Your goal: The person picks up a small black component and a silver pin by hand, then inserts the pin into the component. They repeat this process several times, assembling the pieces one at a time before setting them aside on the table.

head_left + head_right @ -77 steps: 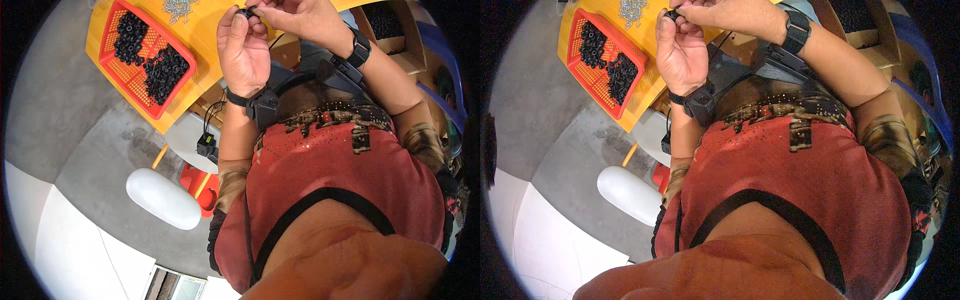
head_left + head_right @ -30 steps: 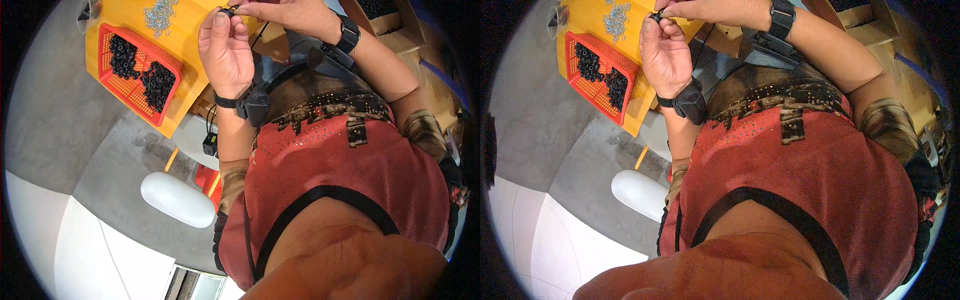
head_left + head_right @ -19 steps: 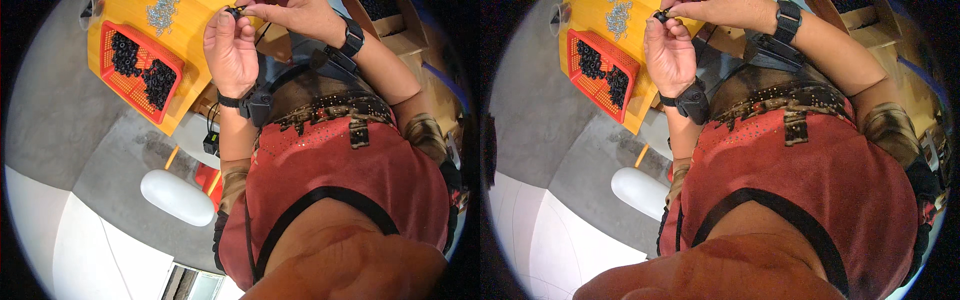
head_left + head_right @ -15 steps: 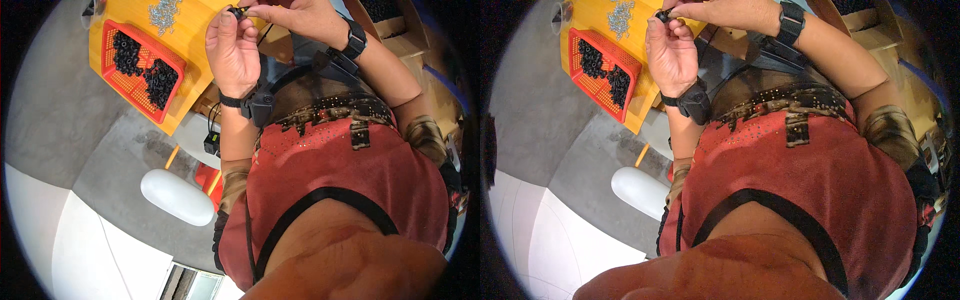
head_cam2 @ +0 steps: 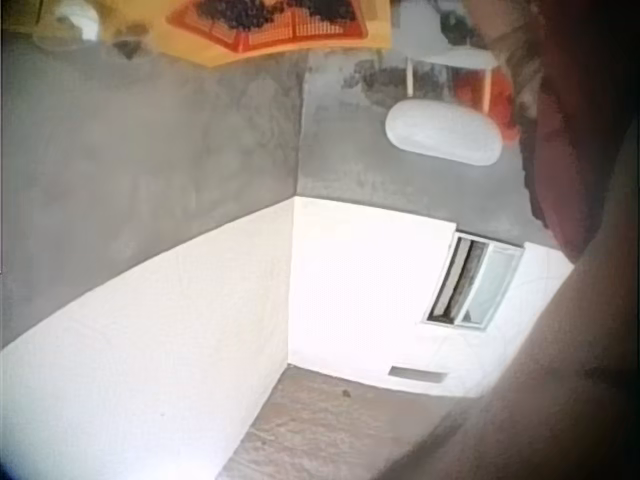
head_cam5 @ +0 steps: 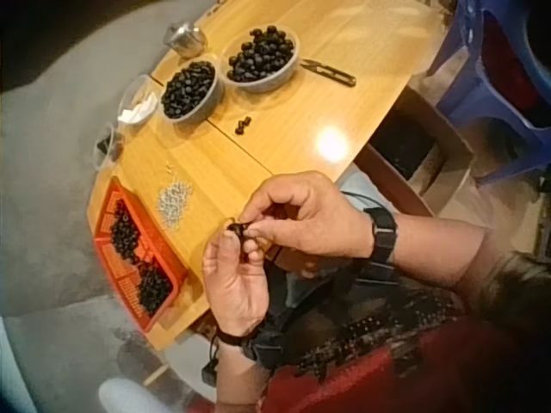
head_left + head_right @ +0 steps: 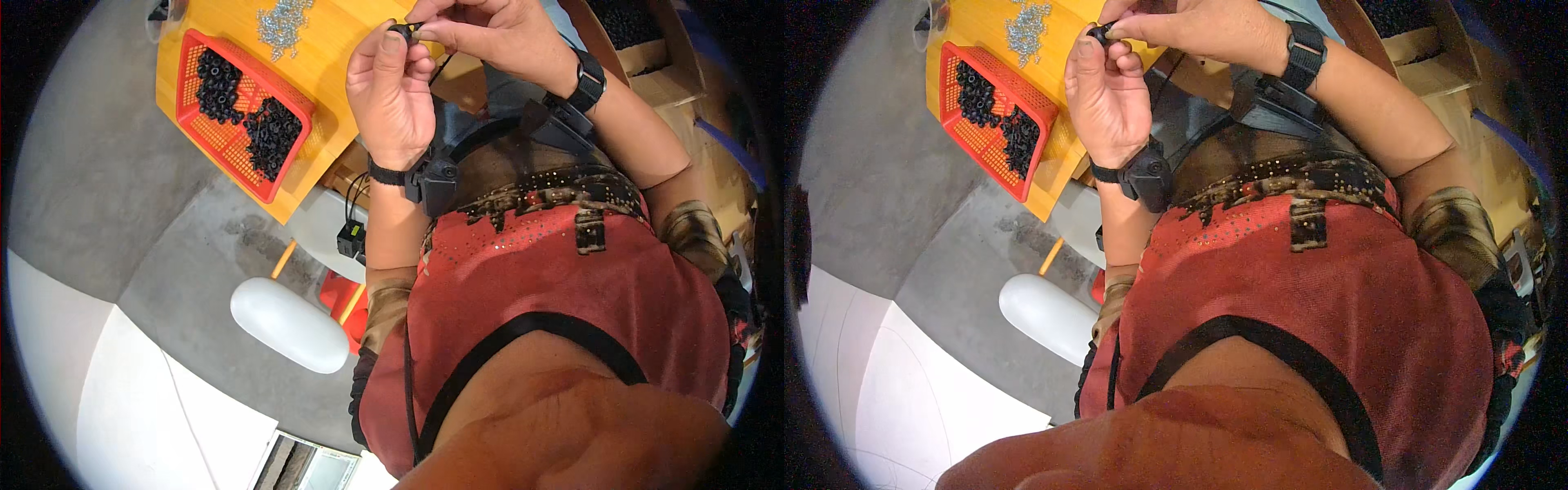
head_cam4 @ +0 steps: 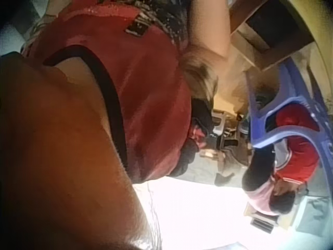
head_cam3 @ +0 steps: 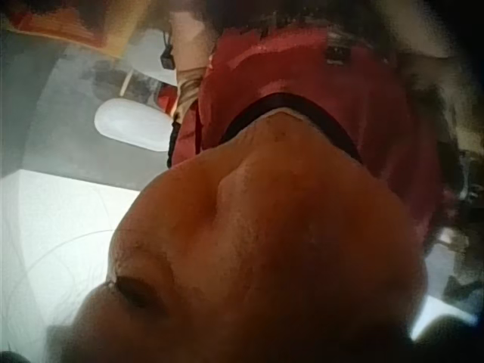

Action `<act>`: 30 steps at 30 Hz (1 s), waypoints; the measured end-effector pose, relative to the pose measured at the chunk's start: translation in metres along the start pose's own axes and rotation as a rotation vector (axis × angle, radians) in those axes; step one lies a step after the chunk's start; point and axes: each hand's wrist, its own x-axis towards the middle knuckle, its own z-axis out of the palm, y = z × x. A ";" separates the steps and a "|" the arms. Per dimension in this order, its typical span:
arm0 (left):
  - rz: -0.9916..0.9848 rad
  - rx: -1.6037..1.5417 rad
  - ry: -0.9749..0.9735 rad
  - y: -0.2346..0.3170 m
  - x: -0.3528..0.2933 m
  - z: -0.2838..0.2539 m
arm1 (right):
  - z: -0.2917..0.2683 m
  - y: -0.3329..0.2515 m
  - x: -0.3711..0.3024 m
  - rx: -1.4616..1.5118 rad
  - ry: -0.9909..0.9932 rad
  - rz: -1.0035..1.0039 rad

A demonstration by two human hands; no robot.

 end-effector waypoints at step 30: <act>0.218 0.302 -0.126 0.004 -0.005 -0.007 | -0.018 -0.007 0.032 0.107 -0.356 0.199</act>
